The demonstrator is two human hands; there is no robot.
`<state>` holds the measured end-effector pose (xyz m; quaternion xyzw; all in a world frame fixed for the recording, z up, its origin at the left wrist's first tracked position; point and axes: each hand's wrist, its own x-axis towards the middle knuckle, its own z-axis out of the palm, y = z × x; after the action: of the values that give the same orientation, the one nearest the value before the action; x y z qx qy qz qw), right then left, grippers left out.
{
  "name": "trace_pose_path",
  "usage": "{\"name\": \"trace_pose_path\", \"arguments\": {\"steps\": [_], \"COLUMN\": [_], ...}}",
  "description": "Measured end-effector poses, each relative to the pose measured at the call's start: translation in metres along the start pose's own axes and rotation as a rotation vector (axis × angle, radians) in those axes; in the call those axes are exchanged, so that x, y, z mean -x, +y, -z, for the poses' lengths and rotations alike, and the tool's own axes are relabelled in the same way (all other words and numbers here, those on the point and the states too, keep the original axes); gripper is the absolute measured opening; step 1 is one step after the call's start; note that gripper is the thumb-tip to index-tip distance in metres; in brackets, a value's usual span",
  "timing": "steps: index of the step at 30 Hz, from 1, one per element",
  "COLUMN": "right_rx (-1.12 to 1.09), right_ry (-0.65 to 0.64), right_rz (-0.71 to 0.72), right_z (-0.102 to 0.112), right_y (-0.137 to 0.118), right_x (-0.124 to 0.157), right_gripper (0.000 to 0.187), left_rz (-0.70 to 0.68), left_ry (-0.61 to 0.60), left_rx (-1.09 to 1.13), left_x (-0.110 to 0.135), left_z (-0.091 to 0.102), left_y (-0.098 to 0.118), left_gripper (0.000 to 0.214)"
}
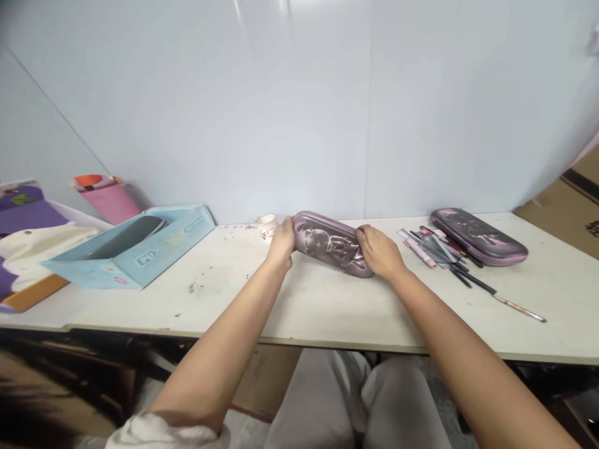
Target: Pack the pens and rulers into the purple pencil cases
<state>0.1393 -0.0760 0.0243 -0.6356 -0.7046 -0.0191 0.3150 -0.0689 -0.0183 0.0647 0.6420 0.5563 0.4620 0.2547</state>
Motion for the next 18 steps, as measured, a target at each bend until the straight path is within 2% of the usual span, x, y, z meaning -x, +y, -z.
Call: {"name": "trace_pose_path", "arguments": {"steps": [2,4,8,11,13,15,18], "right_rx": [-0.114,-0.221,-0.363,-0.431,-0.487,-0.534,-0.587], "right_ry": [0.01,0.058,0.299,0.399,0.459,0.537,0.621], "right_rz": [-0.002,-0.032,-0.113,-0.169,-0.215,-0.25,-0.282], "right_z": [0.009,0.023,0.061,0.08,0.083,0.08,0.073], "right_y": [0.017,0.029,0.043,0.053,0.061,0.068,0.076], "right_x": [0.006,0.01,0.014,0.016,0.018,0.019,0.019], "right_gripper": [0.051,0.054,0.057,0.052,0.049,0.048,0.045], "left_rz": [-0.144,-0.307,-0.552,-0.656,-0.674,-0.636,-0.498], "left_ry": [0.033,-0.005,-0.013,-0.037,-0.051,-0.061,-0.097], "left_rx": [-0.092,-0.216,-0.296,-0.183,-0.033,0.165,0.458], "left_x": [-0.002,0.003,0.031,0.045,0.047,0.045,0.043], "left_z": [-0.018,-0.039,-0.085,-0.111,-0.124,-0.134,-0.146], "left_y": [0.036,0.071,0.118,0.133,0.136,0.138,0.138], "left_gripper": [0.052,0.053,0.05,0.043,0.043,0.044,0.045]}}
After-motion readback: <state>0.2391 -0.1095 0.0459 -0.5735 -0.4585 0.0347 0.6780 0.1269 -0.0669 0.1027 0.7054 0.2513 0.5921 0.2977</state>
